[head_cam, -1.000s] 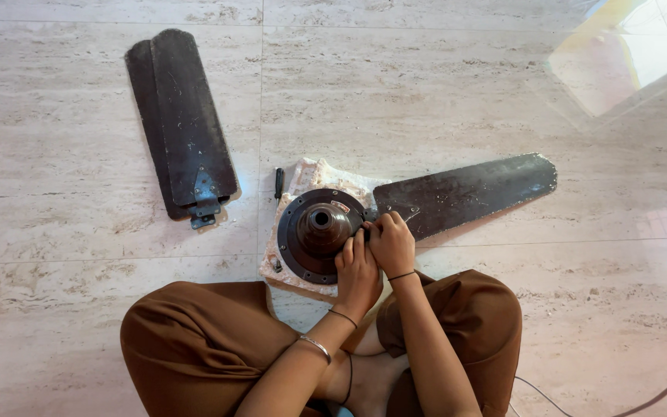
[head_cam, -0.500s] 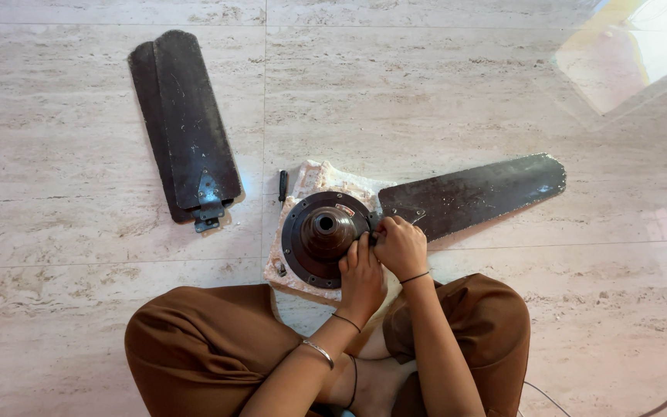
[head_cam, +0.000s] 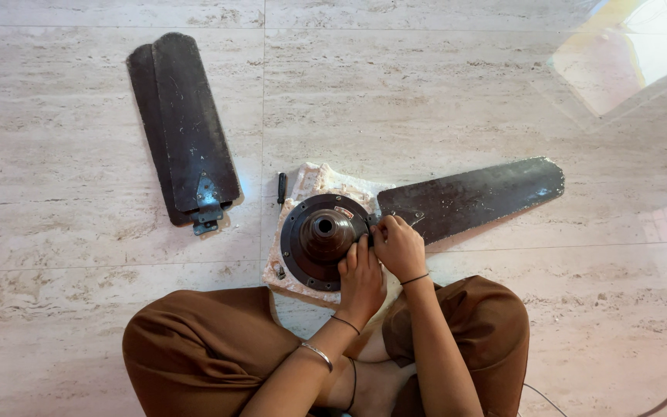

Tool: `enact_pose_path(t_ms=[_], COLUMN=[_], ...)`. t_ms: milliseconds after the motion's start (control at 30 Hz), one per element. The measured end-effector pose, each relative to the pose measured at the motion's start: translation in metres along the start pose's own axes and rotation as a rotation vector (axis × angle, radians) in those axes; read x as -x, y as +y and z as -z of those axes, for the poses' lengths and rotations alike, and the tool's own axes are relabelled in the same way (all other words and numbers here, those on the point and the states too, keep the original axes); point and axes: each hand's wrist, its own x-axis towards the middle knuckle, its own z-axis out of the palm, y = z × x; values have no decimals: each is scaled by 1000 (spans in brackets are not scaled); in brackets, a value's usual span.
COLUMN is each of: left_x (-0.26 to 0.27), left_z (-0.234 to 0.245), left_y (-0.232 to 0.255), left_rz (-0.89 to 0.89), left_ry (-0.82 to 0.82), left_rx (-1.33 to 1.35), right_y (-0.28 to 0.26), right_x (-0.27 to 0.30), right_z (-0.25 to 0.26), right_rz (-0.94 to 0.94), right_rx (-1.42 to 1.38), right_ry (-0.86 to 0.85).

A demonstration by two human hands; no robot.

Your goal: The person sits on the floor and attaches a fan blade to the fan motor housing using a screwdriver. They align the blade, insert screws, and tighten them to secure the blade in place.

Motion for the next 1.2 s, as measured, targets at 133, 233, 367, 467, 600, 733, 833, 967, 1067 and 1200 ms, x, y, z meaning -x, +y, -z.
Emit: enact_pose_path(t_ms=[133,233,367,467,600,733,833,967,1067,1200], left_x=[0,-1,2,0,1,0,2,1,0,-2], left_z=[-3,-4,-5,-5,-3,0,1,1,3,4], left_y=[0,-1,-2,-2,-2,-3,-3,-3,-3,-3], left_rz=[-3,-2,8,-14,-28,-36,-31,-28,-49,-12], left_ry=[-26,-25,-18,2,-12,-42,-69,-73,-46,-6], left_rx=[-24,-24,12,-27,-33,-42,-16,-8,39,117], right_y=[0,3,8,8,5,1,2,6,8,8], right_x=[2,2,5,5,9,9,11,10,11,11], right_z=[1,0,-1,1,5,4,2,0,-1,-6], right_rz=[88,52,51,54,84,99,124,164,162,73], right_rx=[-79,-37,-27,-87,-140,-75,-65,-117,-161,-136], right_ry=[7,-15,-22,-15,28,49,91,144,154,102])
